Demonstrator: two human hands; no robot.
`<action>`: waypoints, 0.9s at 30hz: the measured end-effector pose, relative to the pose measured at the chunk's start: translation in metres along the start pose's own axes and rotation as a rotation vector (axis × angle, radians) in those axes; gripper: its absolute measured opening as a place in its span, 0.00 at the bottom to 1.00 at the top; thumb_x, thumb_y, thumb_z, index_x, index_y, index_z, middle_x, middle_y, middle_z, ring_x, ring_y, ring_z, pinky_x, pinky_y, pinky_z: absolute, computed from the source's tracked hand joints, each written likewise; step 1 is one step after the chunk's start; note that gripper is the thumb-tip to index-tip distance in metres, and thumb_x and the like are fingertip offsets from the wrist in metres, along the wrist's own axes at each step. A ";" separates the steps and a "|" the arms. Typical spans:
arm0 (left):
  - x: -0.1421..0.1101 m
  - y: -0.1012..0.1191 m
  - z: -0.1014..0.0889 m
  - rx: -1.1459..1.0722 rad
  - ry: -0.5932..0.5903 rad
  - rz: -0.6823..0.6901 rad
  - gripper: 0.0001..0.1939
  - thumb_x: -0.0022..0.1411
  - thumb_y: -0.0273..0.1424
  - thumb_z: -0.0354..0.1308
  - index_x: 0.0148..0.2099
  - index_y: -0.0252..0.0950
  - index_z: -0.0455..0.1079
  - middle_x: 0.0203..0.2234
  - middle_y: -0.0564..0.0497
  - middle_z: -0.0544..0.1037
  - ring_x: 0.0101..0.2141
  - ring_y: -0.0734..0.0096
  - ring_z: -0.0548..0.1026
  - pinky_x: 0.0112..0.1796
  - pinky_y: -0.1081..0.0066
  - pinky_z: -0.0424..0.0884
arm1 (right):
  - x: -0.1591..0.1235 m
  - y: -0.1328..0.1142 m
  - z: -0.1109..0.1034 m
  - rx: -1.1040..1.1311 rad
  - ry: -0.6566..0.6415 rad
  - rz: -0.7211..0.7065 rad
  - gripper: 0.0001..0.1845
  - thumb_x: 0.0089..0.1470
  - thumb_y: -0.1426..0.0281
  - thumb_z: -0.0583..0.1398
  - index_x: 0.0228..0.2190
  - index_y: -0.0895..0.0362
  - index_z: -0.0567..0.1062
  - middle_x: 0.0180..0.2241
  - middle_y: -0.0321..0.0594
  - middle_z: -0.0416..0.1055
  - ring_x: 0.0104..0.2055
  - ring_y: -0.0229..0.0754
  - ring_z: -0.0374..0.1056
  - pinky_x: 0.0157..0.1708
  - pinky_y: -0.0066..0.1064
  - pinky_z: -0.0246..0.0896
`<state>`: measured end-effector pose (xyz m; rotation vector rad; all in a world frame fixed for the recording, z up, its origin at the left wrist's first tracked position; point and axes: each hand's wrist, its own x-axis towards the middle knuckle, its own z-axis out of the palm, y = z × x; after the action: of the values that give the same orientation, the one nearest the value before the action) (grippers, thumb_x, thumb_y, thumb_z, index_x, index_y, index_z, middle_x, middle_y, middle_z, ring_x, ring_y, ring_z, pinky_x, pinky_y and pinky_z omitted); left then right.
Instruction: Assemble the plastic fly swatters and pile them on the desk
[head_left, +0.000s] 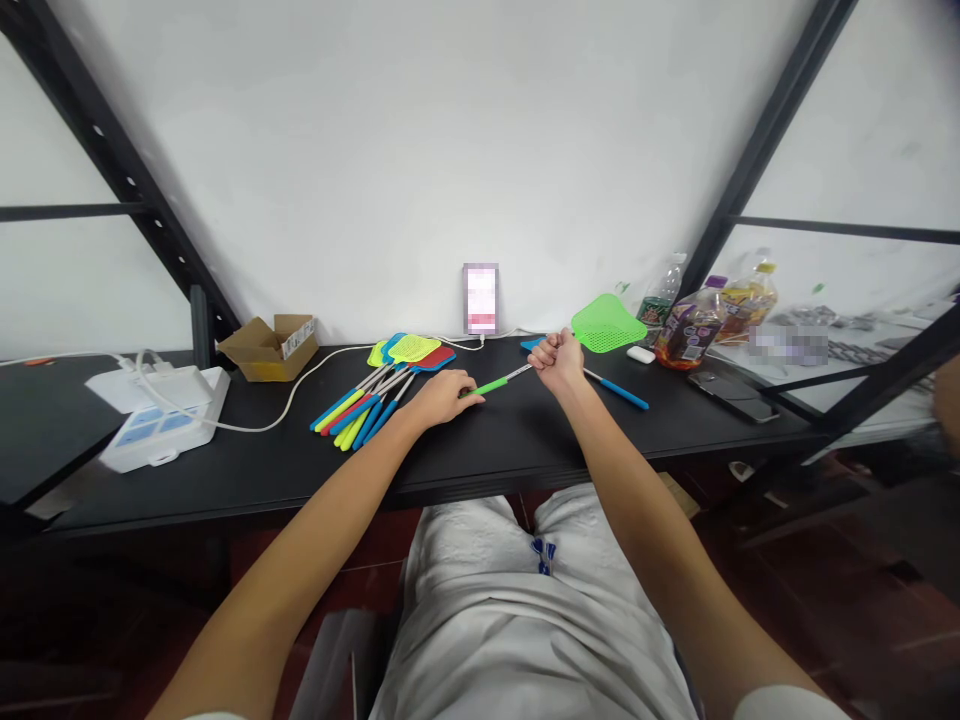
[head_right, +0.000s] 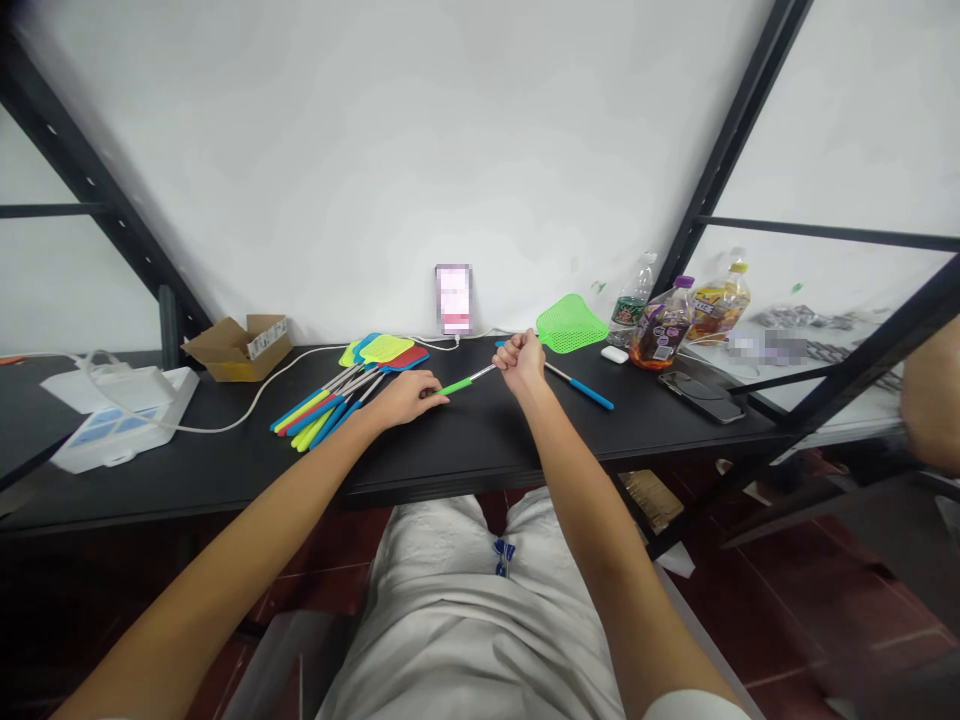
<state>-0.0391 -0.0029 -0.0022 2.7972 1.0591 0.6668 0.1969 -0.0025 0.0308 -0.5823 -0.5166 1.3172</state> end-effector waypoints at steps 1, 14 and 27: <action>0.000 0.000 0.000 -0.002 0.000 -0.001 0.18 0.65 0.44 0.56 0.31 0.35 0.73 0.28 0.49 0.72 0.29 0.69 0.68 0.31 0.70 0.60 | 0.000 0.000 0.000 -0.013 0.000 -0.002 0.27 0.69 0.53 0.41 0.21 0.53 0.50 0.14 0.25 0.37 0.15 0.33 0.35 0.13 0.26 0.40; -0.003 -0.003 0.000 -0.016 0.007 -0.042 0.15 0.67 0.40 0.55 0.36 0.35 0.75 0.31 0.47 0.75 0.32 0.66 0.72 0.34 0.69 0.64 | -0.002 -0.008 -0.002 -0.004 0.010 -0.030 0.23 0.70 0.61 0.41 0.22 0.53 0.50 0.13 0.25 0.37 0.14 0.32 0.36 0.13 0.25 0.38; -0.002 -0.001 0.002 -0.133 0.202 -0.281 0.04 0.65 0.29 0.51 0.42 0.38 0.64 0.30 0.48 0.75 0.33 0.63 0.75 0.36 0.66 0.67 | -0.010 -0.003 0.007 -0.526 -0.250 0.394 0.15 0.62 0.60 0.44 0.27 0.53 0.59 0.15 0.25 0.46 0.13 0.29 0.32 0.12 0.21 0.28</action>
<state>-0.0402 -0.0029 -0.0050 2.4444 1.3538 0.9569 0.1932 -0.0124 0.0377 -0.9952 -1.0086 1.6477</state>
